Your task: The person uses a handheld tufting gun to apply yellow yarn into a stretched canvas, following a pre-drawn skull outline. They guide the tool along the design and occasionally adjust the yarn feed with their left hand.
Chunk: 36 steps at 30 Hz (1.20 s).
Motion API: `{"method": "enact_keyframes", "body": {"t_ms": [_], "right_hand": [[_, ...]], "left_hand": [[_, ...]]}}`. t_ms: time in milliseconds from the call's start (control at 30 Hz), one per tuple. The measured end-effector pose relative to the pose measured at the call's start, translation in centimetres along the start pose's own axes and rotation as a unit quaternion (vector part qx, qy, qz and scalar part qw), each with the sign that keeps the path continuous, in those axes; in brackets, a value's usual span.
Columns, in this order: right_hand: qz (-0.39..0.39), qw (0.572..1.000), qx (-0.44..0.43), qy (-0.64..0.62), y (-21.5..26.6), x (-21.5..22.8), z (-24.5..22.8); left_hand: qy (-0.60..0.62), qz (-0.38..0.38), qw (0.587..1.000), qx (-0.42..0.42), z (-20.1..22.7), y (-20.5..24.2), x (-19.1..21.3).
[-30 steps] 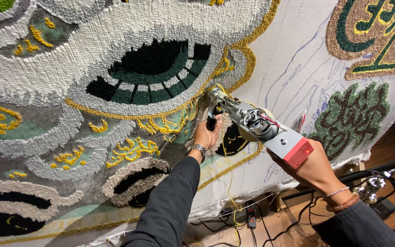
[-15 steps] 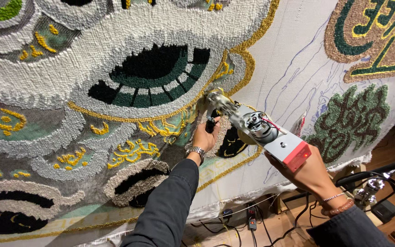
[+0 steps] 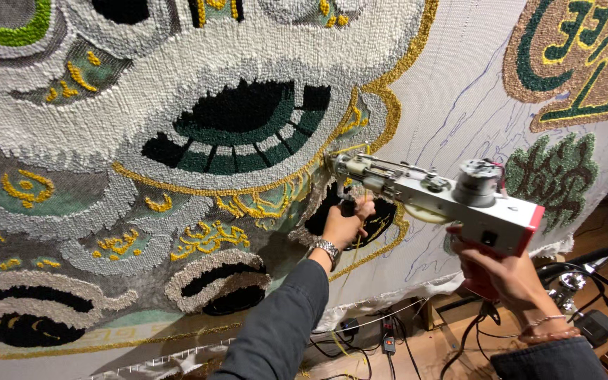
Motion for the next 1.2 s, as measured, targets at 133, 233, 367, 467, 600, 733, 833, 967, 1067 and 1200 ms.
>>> {"method": "enact_keyframes", "body": {"t_ms": [133, 233, 367, 467, 600, 733, 833, 967, 1067, 1200], "right_hand": [[0.006, 0.971, -0.114, -0.212, 2.1, 1.3, 3.1], [0.009, 0.972, -0.079, -0.223, 3.2, 1.7, 2.8], [0.012, 0.973, -0.026, -0.228, 4.2, 1.4, 2.2], [0.022, 0.969, -0.048, -0.243, 5.1, 0.5, 1.8], [0.002, 0.959, -0.031, -0.283, 5.1, -0.9, 1.4], [0.029, 0.952, -0.085, -0.292, 5.0, -0.7, 3.2], [0.038, 0.954, -0.092, -0.282, 5.0, -0.2, 3.5], [0.047, 0.959, -0.095, -0.264, 6.4, -0.7, 2.5], [0.047, 0.963, -0.089, -0.248, 7.0, -1.1, 2.1], [0.042, 0.964, -0.089, -0.249, 7.1, -1.0, 3.0]], "left_hand": [[-0.007, 0.019, 0.999, 0.032, -0.1, 1.7, -1.6], [-0.045, 0.051, 0.997, 0.023, 0.7, 2.5, -2.6], [-0.129, 0.041, 0.989, 0.064, 2.4, 3.2, -2.8], [-0.152, 0.046, 0.985, 0.065, 3.9, 3.5, -2.8], [-0.221, 0.050, 0.974, 0.025, 6.3, 4.0, -2.4], [-0.287, 0.060, 0.956, -0.010, 8.8, 4.9, -0.7], [-0.330, 0.232, 0.883, -0.242, 11.9, 5.0, 2.5], [-0.368, 0.270, 0.865, -0.208, 11.0, 2.1, 5.8], [-0.377, 0.281, 0.869, -0.156, 10.2, 1.2, 6.4], [-0.399, 0.304, 0.855, -0.134, 9.9, 0.3, 6.5]]}}
Point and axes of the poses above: each hand's wrist, its own y-axis away from the middle knuckle, its own x-axis out of the back of the hand, z = x × y, the point moved 6 cm from there along -y, towards the middle knuckle, and after that the axes turned 10 degrees about -z, right-handed, at the moved point
